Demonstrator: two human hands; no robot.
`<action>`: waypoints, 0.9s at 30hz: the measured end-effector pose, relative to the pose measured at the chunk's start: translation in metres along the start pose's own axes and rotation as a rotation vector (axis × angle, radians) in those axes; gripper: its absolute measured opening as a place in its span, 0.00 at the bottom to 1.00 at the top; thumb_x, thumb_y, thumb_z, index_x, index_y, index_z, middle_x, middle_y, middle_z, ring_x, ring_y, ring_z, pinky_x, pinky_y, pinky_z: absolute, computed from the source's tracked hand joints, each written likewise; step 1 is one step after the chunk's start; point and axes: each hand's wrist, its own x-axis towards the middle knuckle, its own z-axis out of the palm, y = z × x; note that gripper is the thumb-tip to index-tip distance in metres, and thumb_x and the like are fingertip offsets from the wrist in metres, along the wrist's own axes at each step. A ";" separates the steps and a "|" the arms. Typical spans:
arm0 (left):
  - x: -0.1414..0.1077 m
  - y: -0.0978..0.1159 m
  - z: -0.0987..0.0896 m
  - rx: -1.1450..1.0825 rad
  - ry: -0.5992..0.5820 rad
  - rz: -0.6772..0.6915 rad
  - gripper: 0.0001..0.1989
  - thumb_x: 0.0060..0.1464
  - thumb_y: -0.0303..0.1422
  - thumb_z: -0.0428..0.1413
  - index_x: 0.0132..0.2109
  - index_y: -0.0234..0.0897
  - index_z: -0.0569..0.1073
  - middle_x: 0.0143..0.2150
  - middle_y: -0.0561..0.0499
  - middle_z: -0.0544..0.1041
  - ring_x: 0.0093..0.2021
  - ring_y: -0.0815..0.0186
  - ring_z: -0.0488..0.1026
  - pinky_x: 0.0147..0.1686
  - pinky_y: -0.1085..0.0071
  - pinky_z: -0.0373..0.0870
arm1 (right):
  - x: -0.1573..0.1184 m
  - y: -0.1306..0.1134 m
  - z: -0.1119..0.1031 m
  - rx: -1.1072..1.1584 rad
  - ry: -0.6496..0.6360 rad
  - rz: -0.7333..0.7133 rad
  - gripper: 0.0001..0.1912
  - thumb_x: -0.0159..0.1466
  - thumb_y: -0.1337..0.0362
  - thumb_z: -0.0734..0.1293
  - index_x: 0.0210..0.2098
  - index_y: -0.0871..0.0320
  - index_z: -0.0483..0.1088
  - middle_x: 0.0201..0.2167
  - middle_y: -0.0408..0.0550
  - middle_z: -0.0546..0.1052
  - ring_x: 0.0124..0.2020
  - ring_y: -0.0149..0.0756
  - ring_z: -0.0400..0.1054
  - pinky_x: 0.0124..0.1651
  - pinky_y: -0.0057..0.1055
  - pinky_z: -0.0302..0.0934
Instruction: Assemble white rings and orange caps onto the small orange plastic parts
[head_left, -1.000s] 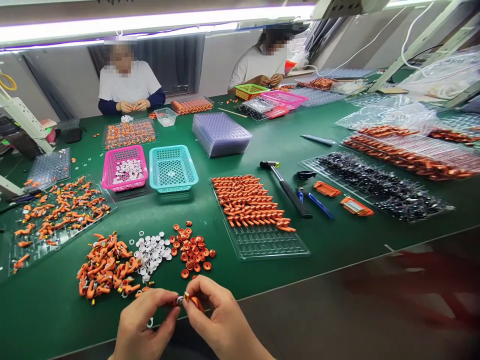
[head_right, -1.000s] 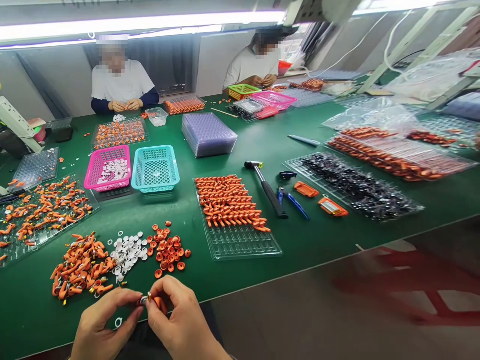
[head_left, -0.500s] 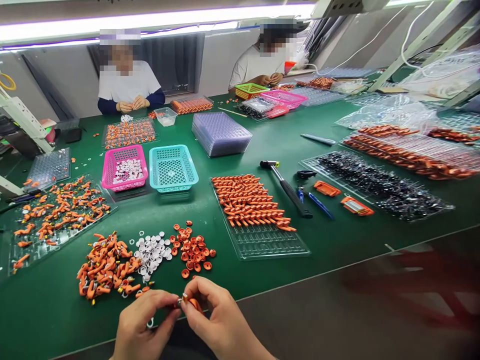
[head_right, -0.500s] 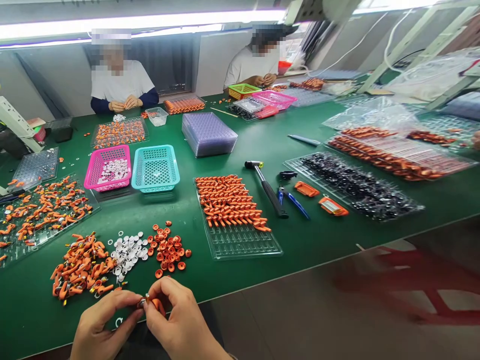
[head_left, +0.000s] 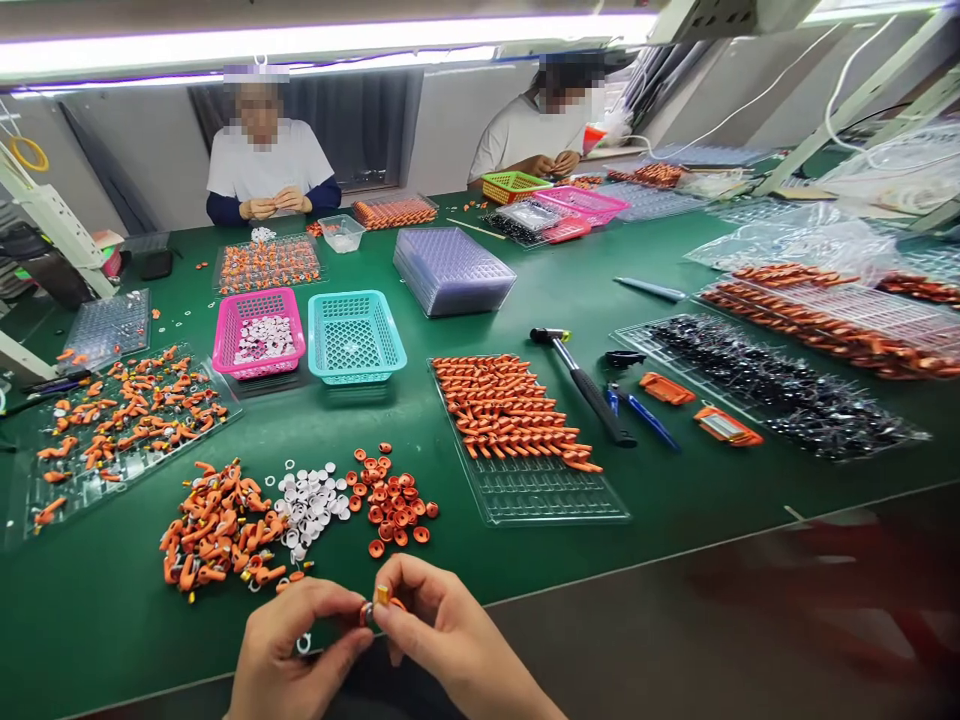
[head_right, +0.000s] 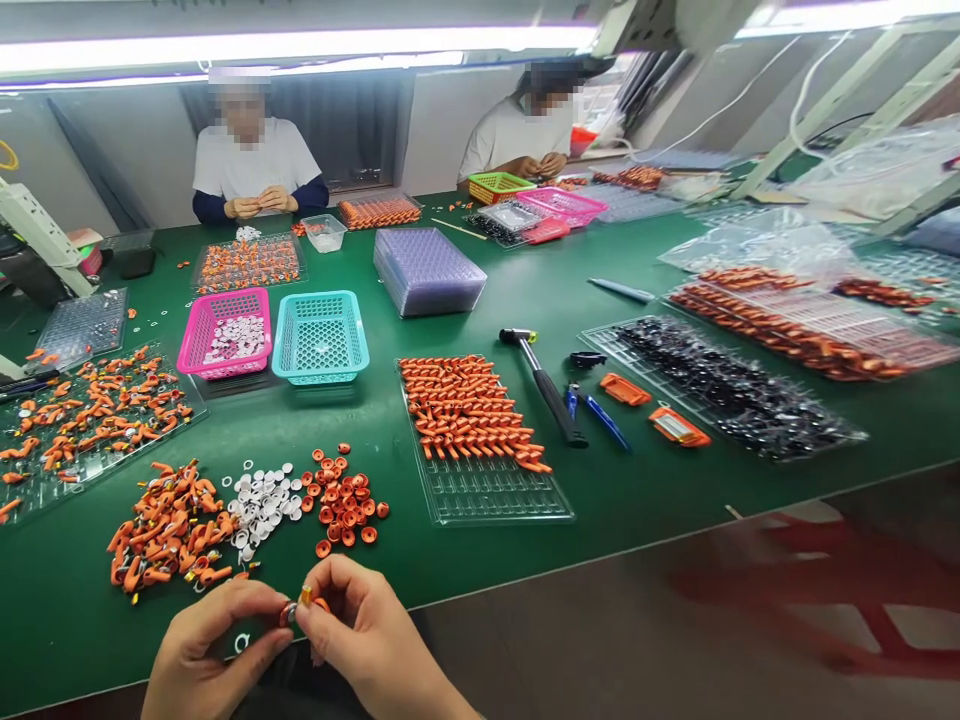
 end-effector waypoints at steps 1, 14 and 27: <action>0.000 0.000 0.000 -0.007 -0.003 0.015 0.11 0.52 0.23 0.63 0.41 0.43 0.76 0.31 0.56 0.82 0.30 0.69 0.79 0.33 0.79 0.76 | 0.000 0.001 0.000 0.015 -0.012 0.008 0.25 0.55 0.43 0.72 0.27 0.58 0.64 0.21 0.37 0.64 0.21 0.26 0.57 0.26 0.25 0.54; -0.003 0.001 -0.003 0.011 0.054 0.051 0.08 0.53 0.26 0.64 0.39 0.42 0.77 0.31 0.57 0.82 0.30 0.70 0.80 0.34 0.80 0.76 | -0.008 0.005 0.012 0.038 0.038 -0.020 0.23 0.59 0.45 0.71 0.29 0.58 0.63 0.23 0.37 0.63 0.24 0.27 0.56 0.30 0.26 0.54; -0.002 0.002 -0.003 -0.064 0.088 0.051 0.07 0.53 0.27 0.65 0.39 0.42 0.77 0.30 0.56 0.82 0.28 0.69 0.80 0.32 0.80 0.77 | -0.013 0.003 0.010 0.017 0.050 -0.018 0.23 0.61 0.44 0.69 0.30 0.58 0.63 0.23 0.37 0.63 0.25 0.28 0.56 0.31 0.27 0.53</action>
